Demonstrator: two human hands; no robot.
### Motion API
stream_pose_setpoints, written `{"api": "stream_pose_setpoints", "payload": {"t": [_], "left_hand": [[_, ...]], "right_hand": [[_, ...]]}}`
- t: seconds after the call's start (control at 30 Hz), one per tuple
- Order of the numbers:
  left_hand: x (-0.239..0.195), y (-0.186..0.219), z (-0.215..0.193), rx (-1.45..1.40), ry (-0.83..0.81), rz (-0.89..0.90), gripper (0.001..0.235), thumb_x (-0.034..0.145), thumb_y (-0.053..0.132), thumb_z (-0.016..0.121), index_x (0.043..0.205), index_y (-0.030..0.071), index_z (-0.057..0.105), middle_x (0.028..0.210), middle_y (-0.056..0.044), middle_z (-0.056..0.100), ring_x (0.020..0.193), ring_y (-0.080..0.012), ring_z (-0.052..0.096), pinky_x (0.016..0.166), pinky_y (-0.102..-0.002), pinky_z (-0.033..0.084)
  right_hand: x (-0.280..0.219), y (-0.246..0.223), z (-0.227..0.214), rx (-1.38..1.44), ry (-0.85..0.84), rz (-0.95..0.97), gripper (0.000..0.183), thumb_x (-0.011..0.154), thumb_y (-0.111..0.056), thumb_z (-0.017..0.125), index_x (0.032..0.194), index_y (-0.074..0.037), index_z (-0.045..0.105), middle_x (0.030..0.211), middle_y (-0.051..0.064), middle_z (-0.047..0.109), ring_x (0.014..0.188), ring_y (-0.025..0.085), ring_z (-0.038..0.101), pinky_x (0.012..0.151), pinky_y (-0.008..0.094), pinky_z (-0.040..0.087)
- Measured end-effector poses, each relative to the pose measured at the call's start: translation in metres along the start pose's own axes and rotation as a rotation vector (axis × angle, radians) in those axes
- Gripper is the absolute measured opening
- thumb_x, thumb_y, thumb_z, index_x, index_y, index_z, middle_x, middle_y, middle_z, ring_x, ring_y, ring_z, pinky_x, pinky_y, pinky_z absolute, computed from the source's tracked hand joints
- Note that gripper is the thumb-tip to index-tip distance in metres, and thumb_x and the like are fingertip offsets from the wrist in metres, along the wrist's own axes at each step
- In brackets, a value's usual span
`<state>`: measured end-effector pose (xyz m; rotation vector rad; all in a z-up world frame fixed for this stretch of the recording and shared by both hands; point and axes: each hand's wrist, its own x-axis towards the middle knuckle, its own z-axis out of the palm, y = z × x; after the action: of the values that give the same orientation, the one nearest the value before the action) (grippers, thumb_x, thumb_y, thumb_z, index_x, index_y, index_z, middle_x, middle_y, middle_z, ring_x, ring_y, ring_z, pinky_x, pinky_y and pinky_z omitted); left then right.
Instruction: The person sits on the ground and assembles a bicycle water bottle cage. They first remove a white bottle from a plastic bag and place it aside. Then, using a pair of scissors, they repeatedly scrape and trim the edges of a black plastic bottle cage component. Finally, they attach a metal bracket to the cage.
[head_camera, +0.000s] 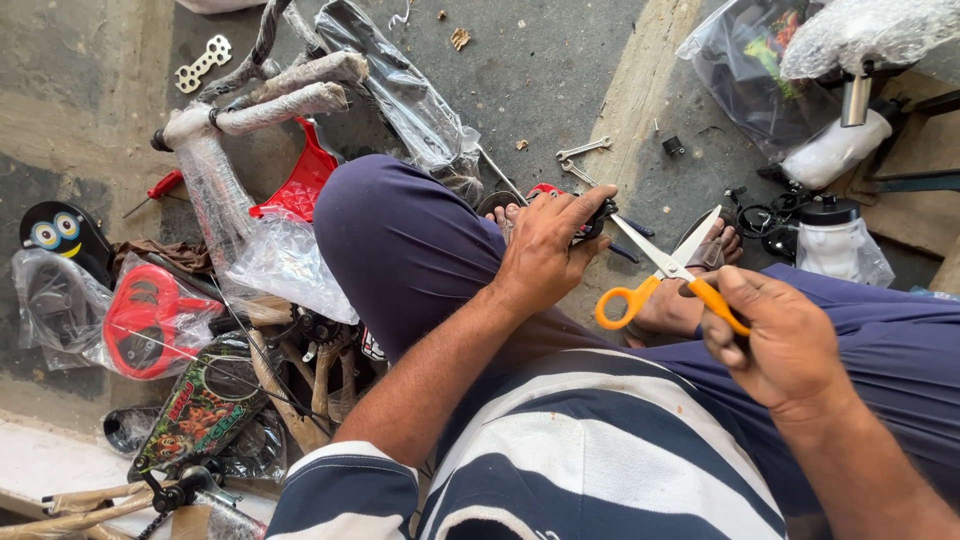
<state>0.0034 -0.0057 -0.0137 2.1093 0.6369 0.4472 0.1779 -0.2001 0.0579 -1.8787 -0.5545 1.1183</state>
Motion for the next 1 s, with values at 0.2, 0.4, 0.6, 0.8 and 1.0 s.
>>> {"api": "stream_pose_setpoints", "payload": {"t": [0.2, 0.4, 0.6, 0.8, 1.0], "left_hand": [[-0.001, 0.005, 0.001, -0.129, 0.057, -0.125, 0.055, 0.091, 0.017, 0.078, 0.142, 0.012, 0.057, 0.105, -0.009, 0.071, 0.096, -0.0263, 0.070, 0.091, -0.041, 0.049], [-0.003, 0.004, 0.001, -0.131, 0.066, -0.106, 0.057, 0.091, 0.017, 0.078, 0.144, 0.012, 0.056, 0.108, -0.010, 0.071, 0.099, -0.0267, 0.070, 0.097, -0.043, 0.050], [-0.002, 0.007, 0.001, -0.027, 0.084, -0.146, 0.056, 0.090, 0.017, 0.078, 0.142, 0.013, 0.056, 0.102, -0.010, 0.070, 0.093, -0.0283, 0.069, 0.090, -0.044, 0.049], [-0.002, 0.008, 0.008, -0.005, 0.132, -0.100, 0.058, 0.092, 0.019, 0.077, 0.144, 0.013, 0.055, 0.099, -0.009, 0.068, 0.087, -0.0283, 0.067, 0.083, -0.043, 0.050], [-0.003, 0.004, 0.007, 0.050, 0.142, -0.068, 0.058, 0.092, 0.020, 0.077, 0.146, 0.014, 0.054, 0.097, -0.010, 0.065, 0.084, -0.0294, 0.065, 0.080, -0.044, 0.050]], "right_hand": [[-0.014, -0.031, 0.025, -0.861, 0.184, -0.802, 0.029, 0.096, -0.017, 0.072, 0.117, 0.002, 0.065, 0.096, 0.017, 0.068, 0.081, 0.021, 0.067, 0.067, 0.031, 0.056], [-0.008, -0.012, 0.026, -1.060, 0.169, -0.877, 0.031, 0.098, -0.016, 0.072, 0.121, 0.006, 0.068, 0.073, 0.011, 0.065, 0.061, 0.020, 0.063, 0.051, 0.036, 0.051], [-0.004, 0.004, 0.040, 0.228, 0.058, 0.112, 0.025, 0.104, -0.020, 0.060, 0.121, -0.003, 0.067, 0.079, 0.007, 0.065, 0.058, 0.009, 0.052, 0.050, 0.025, 0.042], [-0.009, 0.003, 0.043, -0.798, 0.226, -0.686, 0.018, 0.110, -0.016, 0.055, 0.119, -0.002, 0.063, 0.098, 0.013, 0.069, 0.084, 0.025, 0.068, 0.070, 0.036, 0.054], [0.011, 0.017, 0.036, 0.742, -0.083, 0.277, 0.024, 0.105, -0.020, 0.063, 0.117, 0.001, 0.062, 0.087, 0.011, 0.067, 0.072, 0.015, 0.064, 0.056, 0.024, 0.049]]}}
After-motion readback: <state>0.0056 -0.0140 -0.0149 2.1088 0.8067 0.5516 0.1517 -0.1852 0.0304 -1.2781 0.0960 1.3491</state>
